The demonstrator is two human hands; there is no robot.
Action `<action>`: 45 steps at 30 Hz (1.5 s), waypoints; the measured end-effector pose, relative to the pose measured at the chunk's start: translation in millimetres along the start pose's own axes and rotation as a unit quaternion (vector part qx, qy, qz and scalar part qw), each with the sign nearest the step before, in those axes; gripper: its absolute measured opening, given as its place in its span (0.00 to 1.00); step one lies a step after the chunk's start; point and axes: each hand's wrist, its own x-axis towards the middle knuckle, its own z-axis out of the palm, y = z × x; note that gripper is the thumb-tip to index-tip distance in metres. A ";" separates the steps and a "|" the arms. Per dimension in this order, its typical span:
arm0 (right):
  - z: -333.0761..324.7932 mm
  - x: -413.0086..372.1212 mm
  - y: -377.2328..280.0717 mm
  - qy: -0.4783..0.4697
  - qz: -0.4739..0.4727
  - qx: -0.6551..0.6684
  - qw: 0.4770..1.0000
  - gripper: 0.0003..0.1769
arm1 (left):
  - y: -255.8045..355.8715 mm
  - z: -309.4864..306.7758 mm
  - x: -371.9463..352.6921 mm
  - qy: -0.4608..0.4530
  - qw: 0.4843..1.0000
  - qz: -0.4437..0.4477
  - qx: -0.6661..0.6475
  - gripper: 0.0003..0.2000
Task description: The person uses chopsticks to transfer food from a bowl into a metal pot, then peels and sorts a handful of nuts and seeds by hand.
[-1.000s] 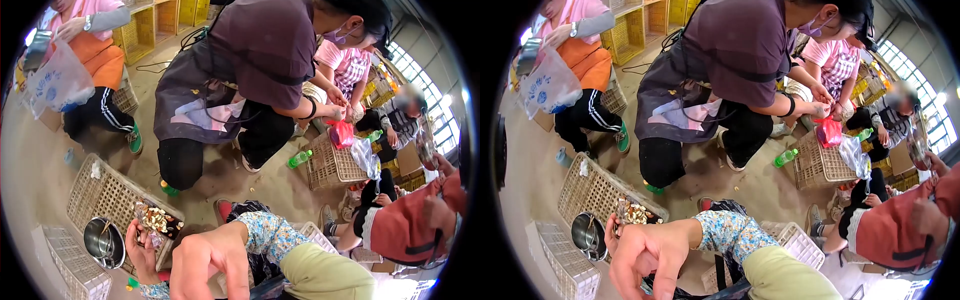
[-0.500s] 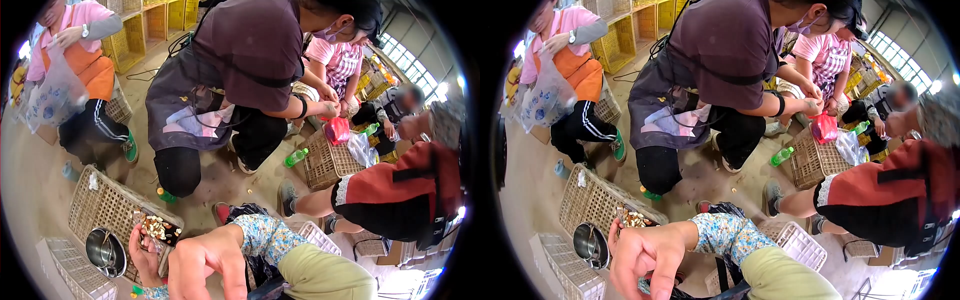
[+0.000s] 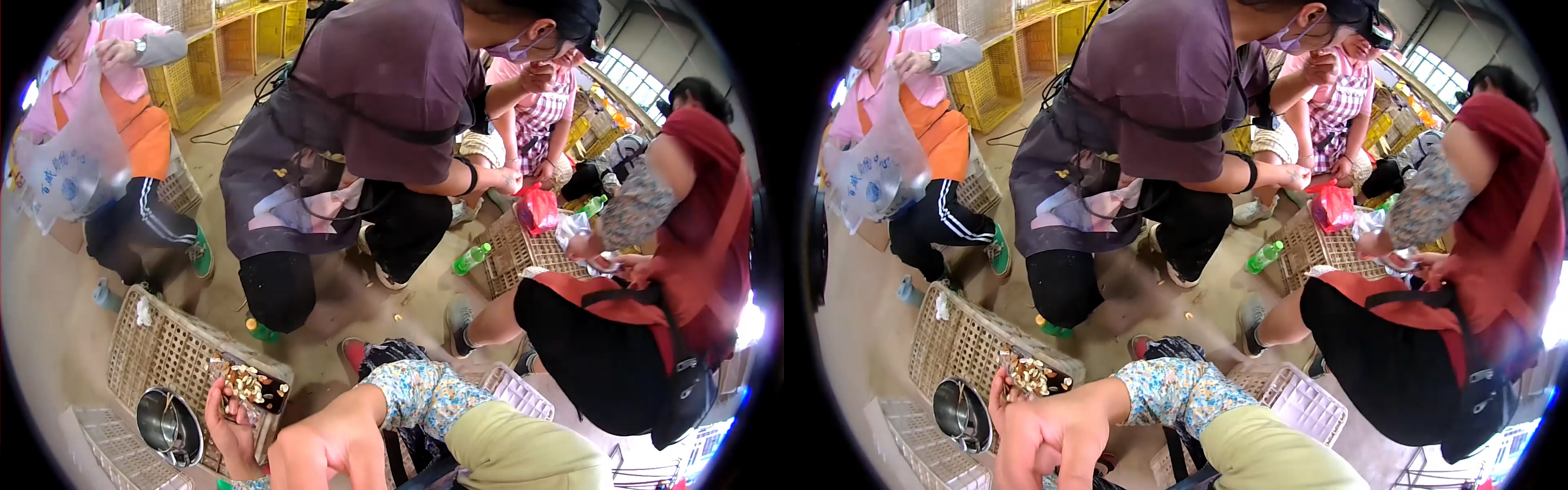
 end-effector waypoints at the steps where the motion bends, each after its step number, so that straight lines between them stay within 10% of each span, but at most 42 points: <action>1: 2.5 0.0 2.2 -0.011 -0.010 0.013 1.000 0.14 | 2.4 0.7 -0.4 -0.036 0.999 -0.007 -0.011 0.14; 22: 3.3 -1.7 3.6 -0.038 -0.076 0.007 0.996 0.13 | -1.3 2.1 1.0 -0.016 1.000 0.012 0.008 0.13; 26: -28.4 -15.2 4.7 0.224 0.070 -0.131 0.963 0.12 | 6.1 31.4 -17.6 -0.027 0.957 0.151 0.248 0.15; 27: -50.6 -23.8 25.7 0.333 0.129 -0.089 0.930 0.11 | -2.5 38.1 -13.0 0.048 0.990 0.108 0.073 0.16; 30: -107.6 -46.4 72.2 0.470 0.222 -0.055 0.853 0.09 | 11.5 31.5 -11.6 -0.007 0.981 0.169 0.099 0.17; 45: -118.8 -62.9 120.3 0.460 0.302 0.014 0.834 0.09 | 27.0 13.8 -19.6 0.000 0.921 0.307 0.239 0.13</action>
